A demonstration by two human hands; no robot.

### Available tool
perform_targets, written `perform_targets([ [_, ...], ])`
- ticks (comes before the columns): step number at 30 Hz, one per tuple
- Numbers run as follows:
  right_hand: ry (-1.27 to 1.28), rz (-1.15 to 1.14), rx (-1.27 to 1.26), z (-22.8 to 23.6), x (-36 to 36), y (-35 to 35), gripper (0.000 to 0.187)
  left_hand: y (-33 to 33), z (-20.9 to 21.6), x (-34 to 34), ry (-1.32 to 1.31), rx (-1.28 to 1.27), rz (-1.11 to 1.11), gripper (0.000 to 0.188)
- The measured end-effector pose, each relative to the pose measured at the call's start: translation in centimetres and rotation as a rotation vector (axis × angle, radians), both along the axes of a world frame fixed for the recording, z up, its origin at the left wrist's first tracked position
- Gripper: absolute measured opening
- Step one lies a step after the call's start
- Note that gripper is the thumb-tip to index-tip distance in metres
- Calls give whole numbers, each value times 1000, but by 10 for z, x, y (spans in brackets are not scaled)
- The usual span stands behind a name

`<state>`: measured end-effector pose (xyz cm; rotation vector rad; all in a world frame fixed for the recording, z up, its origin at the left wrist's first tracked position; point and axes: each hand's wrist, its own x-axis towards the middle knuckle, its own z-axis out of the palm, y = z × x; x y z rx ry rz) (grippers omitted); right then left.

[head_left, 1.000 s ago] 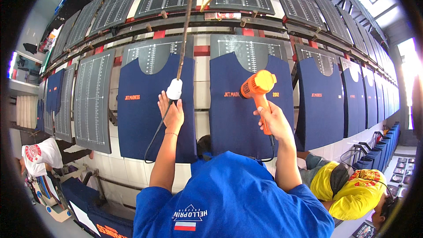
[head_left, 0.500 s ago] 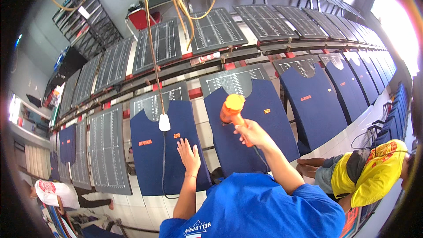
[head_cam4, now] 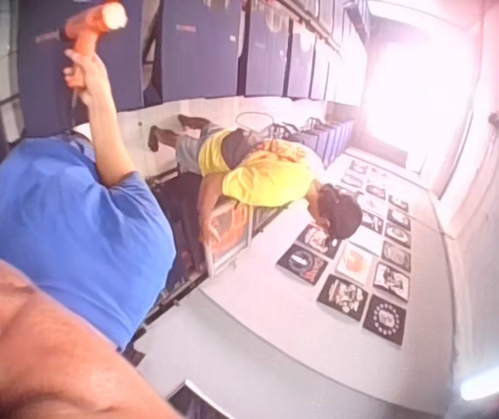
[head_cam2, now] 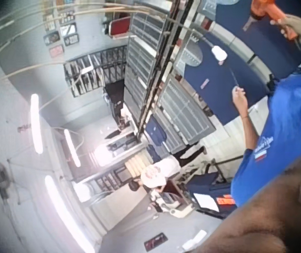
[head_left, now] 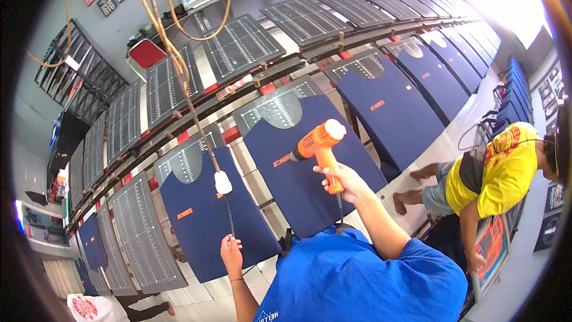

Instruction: The person uses a heat gun to dry ink on several dark blue garments mounted on printing boards, moving along the row to heat each design in sequence.

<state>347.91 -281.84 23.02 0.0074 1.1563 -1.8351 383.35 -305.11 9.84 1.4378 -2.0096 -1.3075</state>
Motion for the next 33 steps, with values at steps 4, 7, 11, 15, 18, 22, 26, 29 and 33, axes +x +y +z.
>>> perform_targets([
  [4, -159, -136, 56, 6, -5, 45, 41, 26, 14, -22, -18, 433, -174, 29],
  [7, -12, -168, 150, -5, -23, 73, 30, 53, 12, -44, -2, 611, -298, 30],
  [11, 100, -214, 210, 8, -59, 98, 30, 90, 11, -79, -29, 651, -451, 29],
  [15, 156, -193, 227, 4, -112, 139, 35, 127, 6, -123, -90, 615, -520, 30],
  [18, 199, -136, 268, 10, -156, 173, 31, 158, -1, -155, -128, 576, -465, 32],
  [22, 289, -94, 284, 23, -206, 211, 35, 187, -2, -187, -184, 255, -351, 25],
  [26, 332, -33, 326, 25, -251, 237, 35, 211, -4, -213, -309, -190, -108, 24],
  [29, 357, 47, 427, 26, -278, 244, 36, 243, 20, -249, -305, -571, 57, 34],
  [33, 364, 129, 406, 22, -303, 239, 29, 265, 5, -289, -175, -630, -83, 43],
])
